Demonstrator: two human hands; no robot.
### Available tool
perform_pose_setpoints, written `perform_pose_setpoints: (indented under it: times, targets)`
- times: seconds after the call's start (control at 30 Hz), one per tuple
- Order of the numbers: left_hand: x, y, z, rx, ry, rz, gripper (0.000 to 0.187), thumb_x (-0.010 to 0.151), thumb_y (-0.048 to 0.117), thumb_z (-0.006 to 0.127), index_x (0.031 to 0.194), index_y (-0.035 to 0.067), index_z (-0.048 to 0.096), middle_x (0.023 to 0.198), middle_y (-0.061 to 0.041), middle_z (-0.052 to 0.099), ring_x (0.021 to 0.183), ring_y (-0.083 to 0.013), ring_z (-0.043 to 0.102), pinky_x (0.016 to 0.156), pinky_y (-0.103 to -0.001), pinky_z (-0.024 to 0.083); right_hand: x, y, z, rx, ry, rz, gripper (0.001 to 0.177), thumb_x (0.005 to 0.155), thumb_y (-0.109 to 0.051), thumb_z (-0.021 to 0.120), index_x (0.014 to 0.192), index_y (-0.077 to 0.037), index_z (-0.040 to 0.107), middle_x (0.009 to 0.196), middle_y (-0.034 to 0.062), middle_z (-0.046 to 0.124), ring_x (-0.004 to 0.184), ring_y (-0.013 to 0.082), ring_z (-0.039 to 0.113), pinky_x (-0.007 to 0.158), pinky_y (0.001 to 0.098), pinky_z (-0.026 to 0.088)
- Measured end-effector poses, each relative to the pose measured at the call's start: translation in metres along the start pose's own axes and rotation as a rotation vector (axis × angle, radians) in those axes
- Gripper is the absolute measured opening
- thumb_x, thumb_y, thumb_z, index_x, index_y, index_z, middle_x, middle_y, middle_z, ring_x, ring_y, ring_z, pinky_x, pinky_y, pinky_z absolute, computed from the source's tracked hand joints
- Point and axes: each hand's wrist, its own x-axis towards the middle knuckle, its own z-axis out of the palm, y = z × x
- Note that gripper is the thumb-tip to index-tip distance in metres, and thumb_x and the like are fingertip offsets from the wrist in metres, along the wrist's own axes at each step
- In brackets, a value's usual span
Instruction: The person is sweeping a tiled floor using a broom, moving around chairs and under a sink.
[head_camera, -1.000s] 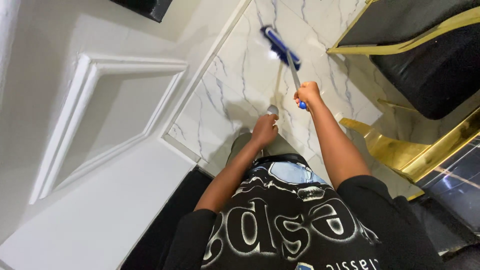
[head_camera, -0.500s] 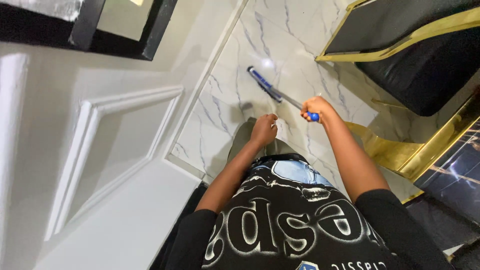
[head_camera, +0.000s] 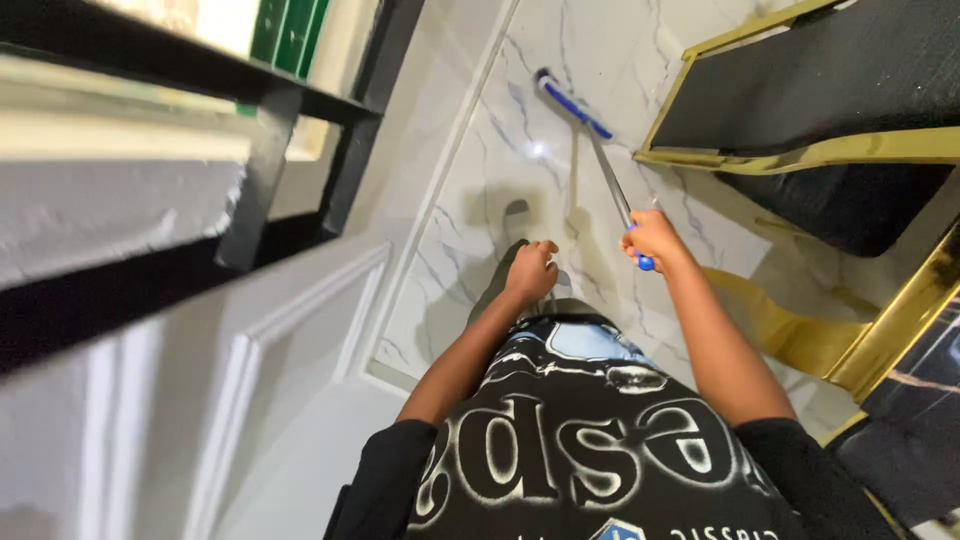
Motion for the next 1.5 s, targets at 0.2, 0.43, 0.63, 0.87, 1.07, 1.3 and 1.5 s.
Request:
perform_pose_setpoints:
  times: [0.2, 0.43, 0.63, 0.87, 1.07, 1.3, 1.5]
  targets:
    - [0.051, 0.004, -0.034, 0.016, -0.028, 0.12, 0.034, 0.082, 0.01, 0.065, 0.116, 0.006, 0.067, 0.109, -0.015, 0.07, 0.109, -0.0362, 0.06, 0.095, -0.046, 0.049, 0.041, -0.016, -0.013, 0.335, -0.177, 0.229, 0.012, 0.085, -0.002, 0.062, 0.094, -0.01, 0.061, 0.072, 0.0194, 0.064, 0.045, 0.0164, 0.053, 0.034, 0.0306, 0.04]
    - [0.092, -0.007, -0.063, 0.039, 0.019, 0.241, 0.03, 0.083, 0.008, 0.064, 0.113, 0.007, 0.068, 0.104, -0.014, 0.072, 0.108, -0.0354, 0.062, 0.098, -0.046, 0.05, 0.144, -0.057, -0.032, 0.404, -0.094, 0.219, 0.001, 0.083, 0.004, 0.065, 0.083, 0.006, 0.064, 0.071, 0.0196, 0.064, 0.047, 0.0166, 0.055, 0.035, 0.0306, 0.04]
    - [0.099, -0.008, -0.078, -0.004, 0.012, 0.087, 0.032, 0.082, 0.01, 0.065, 0.114, 0.007, 0.068, 0.105, -0.015, 0.07, 0.109, -0.036, 0.061, 0.092, -0.047, 0.051, 0.137, -0.082, -0.014, 0.204, 0.129, 0.15, 0.009, 0.083, 0.003, 0.068, 0.076, 0.001, 0.062, 0.065, 0.0139, 0.061, 0.045, 0.019, 0.055, 0.036, 0.0364, 0.036]
    - [0.105, -0.015, -0.067, -0.033, 0.034, 0.092, 0.031, 0.084, 0.009, 0.065, 0.115, 0.008, 0.068, 0.106, -0.017, 0.07, 0.106, -0.039, 0.063, 0.092, -0.048, 0.053, 0.053, -0.097, 0.008, 0.13, -0.009, 0.068, 0.018, 0.082, 0.009, 0.067, 0.097, 0.005, 0.058, 0.067, 0.0155, 0.059, 0.047, 0.019, 0.054, 0.036, 0.0379, 0.04]
    - [0.115, -0.008, -0.072, -0.029, 0.111, 0.034, 0.036, 0.081, 0.008, 0.066, 0.117, 0.008, 0.067, 0.114, -0.022, 0.064, 0.11, -0.0439, 0.061, 0.094, -0.05, 0.051, 0.078, -0.101, 0.041, 0.185, -0.298, 0.222, 0.041, 0.081, 0.009, 0.064, 0.12, -0.004, 0.062, 0.071, 0.018, 0.064, 0.047, 0.0172, 0.054, 0.037, 0.0342, 0.041]
    - [0.137, 0.006, -0.09, -0.048, 0.239, -0.052, 0.041, 0.077, 0.008, 0.066, 0.118, 0.007, 0.065, 0.122, -0.025, 0.059, 0.112, -0.0456, 0.059, 0.096, -0.05, 0.05, 0.208, -0.113, 0.082, 0.375, -0.47, 0.348, 0.004, 0.081, 0.011, 0.057, 0.08, 0.012, 0.06, 0.072, 0.0223, 0.063, 0.046, 0.0184, 0.055, 0.035, 0.0302, 0.039]
    - [0.157, 0.039, -0.1, -0.072, 0.229, -0.067, 0.041, 0.079, 0.008, 0.066, 0.12, 0.007, 0.064, 0.122, -0.023, 0.058, 0.114, -0.0443, 0.058, 0.097, -0.05, 0.049, 0.312, -0.128, 0.014, 0.662, -0.446, 0.345, 0.004, 0.085, 0.009, 0.062, 0.085, 0.01, 0.058, 0.071, 0.0152, 0.057, 0.049, 0.014, 0.051, 0.037, 0.0258, 0.037]
